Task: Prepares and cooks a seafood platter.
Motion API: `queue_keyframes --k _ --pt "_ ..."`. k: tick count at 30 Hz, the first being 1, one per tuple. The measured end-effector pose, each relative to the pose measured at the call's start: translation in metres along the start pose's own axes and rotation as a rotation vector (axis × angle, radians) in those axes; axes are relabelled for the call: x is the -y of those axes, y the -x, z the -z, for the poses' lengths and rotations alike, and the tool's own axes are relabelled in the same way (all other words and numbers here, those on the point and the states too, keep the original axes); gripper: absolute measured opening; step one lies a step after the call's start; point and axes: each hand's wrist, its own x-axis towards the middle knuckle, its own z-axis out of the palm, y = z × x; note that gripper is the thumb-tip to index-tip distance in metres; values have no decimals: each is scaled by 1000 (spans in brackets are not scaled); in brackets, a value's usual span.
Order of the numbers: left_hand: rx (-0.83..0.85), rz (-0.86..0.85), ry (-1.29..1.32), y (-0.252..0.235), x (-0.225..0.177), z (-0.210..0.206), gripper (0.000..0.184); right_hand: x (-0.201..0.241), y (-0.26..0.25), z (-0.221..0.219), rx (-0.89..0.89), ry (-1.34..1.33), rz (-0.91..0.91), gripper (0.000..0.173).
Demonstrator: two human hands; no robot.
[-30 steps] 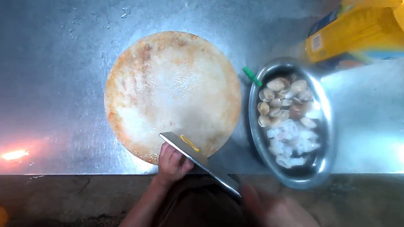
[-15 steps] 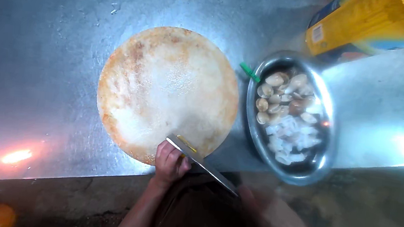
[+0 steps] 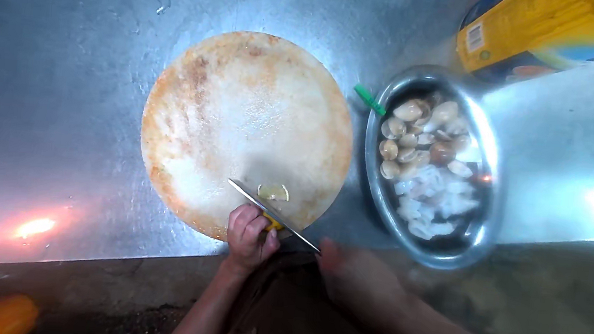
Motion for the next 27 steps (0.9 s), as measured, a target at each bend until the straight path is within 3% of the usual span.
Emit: queue_keyframes --k 1,7,12,14,20,27 --pt "-3 -5 0 0 1 0 30 8 -14 11 118 -33 -32 28" --pt "-7 -1 46 -1 0 1 28 -2 -33 31 -50 -29 19 23" --pt "-33 7 43 0 -1 -1 28 -24 -9 16 -541 201 97 15" --pt "-35 -3 38 0 -1 -1 28 -28 0 10 -636 223 151 20" --pt "-54 -17 21 1 -2 -2 27 -13 37 7 -563 240 210 23" --pt "-60 11 -81 10 -2 -2 47 13 68 24 -396 274 111 14"
